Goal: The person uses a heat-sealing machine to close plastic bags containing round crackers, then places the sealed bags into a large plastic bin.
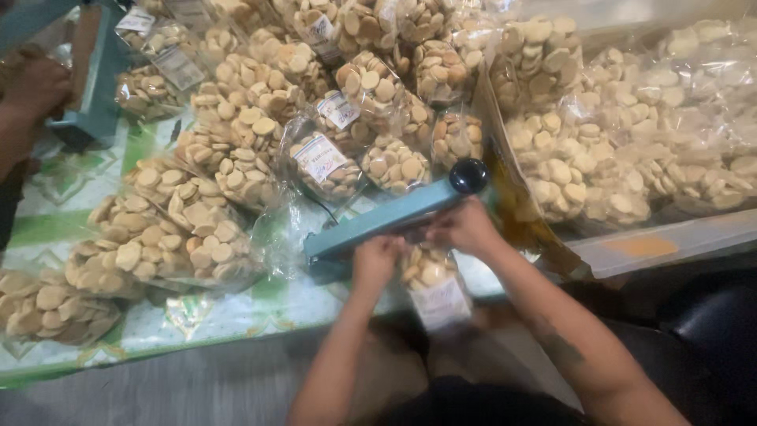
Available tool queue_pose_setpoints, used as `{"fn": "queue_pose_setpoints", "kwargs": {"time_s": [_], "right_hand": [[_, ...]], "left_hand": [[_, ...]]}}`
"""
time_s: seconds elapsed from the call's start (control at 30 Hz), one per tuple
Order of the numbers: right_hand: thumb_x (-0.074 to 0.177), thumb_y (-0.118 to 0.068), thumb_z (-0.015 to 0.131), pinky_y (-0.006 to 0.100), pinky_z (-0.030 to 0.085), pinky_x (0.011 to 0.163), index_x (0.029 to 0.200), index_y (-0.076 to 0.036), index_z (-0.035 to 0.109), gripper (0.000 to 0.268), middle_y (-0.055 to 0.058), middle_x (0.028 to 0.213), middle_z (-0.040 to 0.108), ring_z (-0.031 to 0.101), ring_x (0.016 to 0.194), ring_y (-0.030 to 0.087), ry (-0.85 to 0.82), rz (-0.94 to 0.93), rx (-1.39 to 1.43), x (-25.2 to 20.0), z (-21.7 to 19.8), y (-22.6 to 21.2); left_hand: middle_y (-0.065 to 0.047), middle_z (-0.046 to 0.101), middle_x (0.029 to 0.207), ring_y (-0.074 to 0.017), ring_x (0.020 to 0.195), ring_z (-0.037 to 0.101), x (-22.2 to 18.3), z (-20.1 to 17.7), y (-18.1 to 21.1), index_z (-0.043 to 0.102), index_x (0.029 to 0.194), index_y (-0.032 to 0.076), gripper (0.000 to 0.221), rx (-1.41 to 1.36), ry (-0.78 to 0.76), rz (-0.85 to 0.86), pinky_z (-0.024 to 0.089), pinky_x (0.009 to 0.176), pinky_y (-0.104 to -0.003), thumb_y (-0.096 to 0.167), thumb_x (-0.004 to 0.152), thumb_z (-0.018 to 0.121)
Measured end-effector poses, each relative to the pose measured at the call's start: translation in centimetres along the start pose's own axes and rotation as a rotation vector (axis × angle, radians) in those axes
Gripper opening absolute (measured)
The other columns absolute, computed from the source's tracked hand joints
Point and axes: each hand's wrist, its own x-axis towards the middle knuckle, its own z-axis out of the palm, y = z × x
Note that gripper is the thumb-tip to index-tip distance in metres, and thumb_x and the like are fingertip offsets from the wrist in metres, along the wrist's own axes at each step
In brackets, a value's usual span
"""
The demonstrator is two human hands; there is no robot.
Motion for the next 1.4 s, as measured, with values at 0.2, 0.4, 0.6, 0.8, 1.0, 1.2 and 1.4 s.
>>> {"fn": "queue_pose_setpoints", "kwargs": {"time_s": [0.2, 0.4, 0.6, 0.8, 1.0, 1.2, 1.4], "right_hand": [[0.065, -0.018, 0.091, 0.041, 0.054, 0.081, 0.095, -0.006, 0.075, 0.036, 0.011, 0.093, 0.075, 0.07, 0.089, 0.027, 0.051, -0.228, -0.03, 3.8, 1.5, 3.7], [0.069, -0.02, 0.088, 0.039, 0.056, 0.08, 0.102, -0.008, 0.075, 0.038, 0.011, 0.098, 0.074, 0.07, 0.088, 0.026, -0.078, -0.256, -0.111, 6.2, 3.9, 8.5], [0.075, -0.012, 0.084, 0.039, 0.055, 0.079, 0.101, -0.006, 0.071, 0.029, 0.012, 0.097, 0.072, 0.069, 0.09, 0.028, 0.069, -0.307, -0.21, 6.1, 5.5, 10.0], [0.071, -0.01, 0.082, 0.038, 0.056, 0.069, 0.092, -0.004, 0.071, 0.025, 0.01, 0.089, 0.072, 0.07, 0.08, 0.026, 0.097, -0.254, 0.032, 5.1, 4.1, 6.4], [0.067, -0.008, 0.084, 0.038, 0.054, 0.063, 0.082, -0.006, 0.073, 0.019, 0.01, 0.08, 0.072, 0.069, 0.071, 0.025, 0.019, -0.179, -0.048, 5.2, 3.3, 4.7], [0.074, -0.009, 0.079, 0.037, 0.055, 0.068, 0.088, -0.007, 0.073, 0.015, 0.009, 0.085, 0.072, 0.069, 0.076, 0.024, 0.061, -0.103, -0.028, 4.7, 4.4, 6.5], [0.082, -0.008, 0.072, 0.037, 0.055, 0.073, 0.098, -0.008, 0.073, 0.017, 0.009, 0.093, 0.072, 0.068, 0.083, 0.022, 0.112, -0.096, 0.04, 3.8, 4.7, 6.8]], "left_hand": [[-0.017, 0.073, 0.075, -0.0335, 0.067, 0.073, 0.9, 2.2, -2.7, 0.079, 0.086, 0.005, 0.029, -0.171, 0.097, -0.049, 0.056, 0.067, -0.045, 0.032, 0.088, 0.069], [-0.02, 0.072, 0.086, -0.0413, 0.078, 0.068, -1.6, -0.7, 0.0, 0.076, 0.092, 0.003, 0.027, 0.12, 0.22, 0.161, 0.053, 0.071, -0.049, 0.029, 0.093, 0.068], [-0.017, 0.073, 0.092, -0.0367, 0.086, 0.069, 1.8, -11.1, 1.4, 0.076, 0.094, 0.009, 0.029, 0.288, 0.059, -0.045, 0.053, 0.078, -0.046, 0.035, 0.099, 0.063], [-0.007, 0.077, 0.109, -0.0214, 0.101, 0.071, 14.6, -6.9, -0.1, 0.075, 0.111, 0.014, 0.028, 0.094, -0.785, 0.158, 0.052, 0.091, -0.036, 0.026, 0.086, 0.073], [-0.009, 0.078, 0.1, -0.0232, 0.088, 0.072, 18.6, 1.0, -2.3, 0.077, 0.103, 0.013, 0.029, 0.391, -0.968, 0.286, 0.055, 0.078, -0.039, 0.025, 0.077, 0.074], [-0.012, 0.075, 0.084, -0.0243, 0.076, 0.071, 19.1, 3.2, -3.5, 0.077, 0.087, 0.01, 0.018, 0.361, -0.966, 0.351, 0.053, 0.072, -0.041, 0.022, 0.074, 0.073], [-0.012, 0.074, 0.08, -0.0252, 0.071, 0.069, 18.7, 3.7, -4.1, 0.076, 0.083, 0.011, 0.016, 0.279, -0.885, 0.403, 0.052, 0.068, -0.041, 0.017, 0.069, 0.071]]}}
